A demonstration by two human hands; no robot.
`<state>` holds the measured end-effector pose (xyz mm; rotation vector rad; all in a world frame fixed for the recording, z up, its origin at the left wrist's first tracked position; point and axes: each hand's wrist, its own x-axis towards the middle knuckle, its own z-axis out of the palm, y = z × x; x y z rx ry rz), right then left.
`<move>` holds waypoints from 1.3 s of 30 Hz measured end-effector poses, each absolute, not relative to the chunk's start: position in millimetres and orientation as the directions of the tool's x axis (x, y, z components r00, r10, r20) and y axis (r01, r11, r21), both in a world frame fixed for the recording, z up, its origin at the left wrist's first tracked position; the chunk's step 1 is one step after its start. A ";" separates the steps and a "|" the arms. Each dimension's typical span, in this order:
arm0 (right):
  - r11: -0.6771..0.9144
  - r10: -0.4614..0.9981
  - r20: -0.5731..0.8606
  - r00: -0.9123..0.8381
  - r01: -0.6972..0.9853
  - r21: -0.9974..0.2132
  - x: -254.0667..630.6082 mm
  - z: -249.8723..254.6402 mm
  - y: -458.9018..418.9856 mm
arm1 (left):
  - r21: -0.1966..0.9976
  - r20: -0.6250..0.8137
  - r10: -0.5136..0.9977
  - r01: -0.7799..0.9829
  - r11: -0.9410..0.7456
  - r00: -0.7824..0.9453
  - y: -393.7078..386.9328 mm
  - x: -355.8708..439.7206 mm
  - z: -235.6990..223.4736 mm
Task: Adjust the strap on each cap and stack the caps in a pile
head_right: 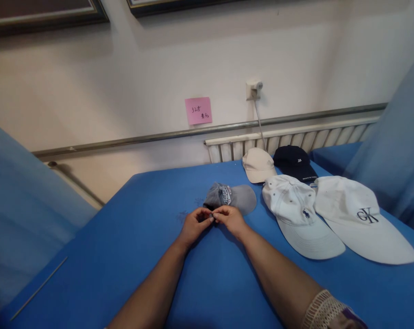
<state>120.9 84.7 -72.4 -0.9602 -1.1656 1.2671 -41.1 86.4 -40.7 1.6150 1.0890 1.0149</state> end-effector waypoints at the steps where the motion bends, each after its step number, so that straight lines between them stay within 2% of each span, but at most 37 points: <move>1: 0.101 0.991 0.114 -0.063 -0.185 -0.978 121.0 -72.6 84.7 | 0.961 0.137 0.952 0.197 -0.195 0.274 87.2 -41.6 -41.5; 5: 0.130 0.988 0.142 -0.068 -0.157 -0.979 121.4 -75.3 84.1 | 0.959 0.153 0.964 0.202 -0.198 0.219 88.4 -42.7 -41.8; 10: 0.274 0.950 0.278 -0.141 -0.047 -0.961 120.3 -82.3 83.1 | 0.980 0.108 0.977 0.145 -0.136 0.182 85.9 -40.3 -40.8; 14: 0.298 0.951 0.291 -0.105 0.061 -0.952 120.6 -86.7 85.2 | 0.990 0.061 0.982 0.113 -0.082 0.178 87.3 -40.0 -43.6; 18: 0.293 0.954 0.284 -0.094 0.102 -0.951 121.7 -88.0 86.5 | 0.980 0.090 0.979 0.162 -0.120 0.180 88.5 -42.4 -41.3; 20: 0.280 0.958 0.272 -0.094 0.092 -0.956 121.5 -88.5 86.4 | 0.936 0.170 0.961 0.270 -0.227 0.219 86.1 -43.7 -35.7; 23: 0.266 0.961 0.259 -0.093 0.071 -0.961 120.3 -89.4 86.0 | 0.752 0.294 0.888 0.488 -0.443 0.353 80.1 -44.6 -24.5; 25: 0.262 0.962 0.256 -0.095 0.061 -0.963 119.7 -89.5 85.7 | 0.653 0.319 0.855 0.559 -0.511 0.408 76.6 -43.7 -19.0; 27: 0.259 0.963 0.252 -0.100 0.065 -0.964 119.4 -88.5 85.5 | 0.630 0.330 0.854 0.579 -0.517 0.403 74.8 -41.4 -17.2; 30: 0.261 0.961 0.251 -0.114 0.076 -0.962 119.2 -85.5 84.5 | 0.743 0.295 0.902 0.518 -0.424 0.314 76.5 -37.0 -21.2; 34: 0.269 0.958 0.258 -0.123 0.080 -0.960 118.2 -80.9 82.0 | 0.912 0.172 0.965 0.339 -0.232 0.198 82.9 -34.2 -30.3; 37: 0.275 0.958 0.262 -0.117 0.118 -0.954 118.0 -78.1 80.0 | 0.935 0.154 0.969 0.287 -0.206 0.196 85.3 -35.8 -33.0; 39: 0.269 0.962 0.255 -0.101 0.159 -0.950 118.5 -76.9 79.0 | 0.908 0.176 0.958 0.338 -0.247 0.226 84.9 -38.3 -32.4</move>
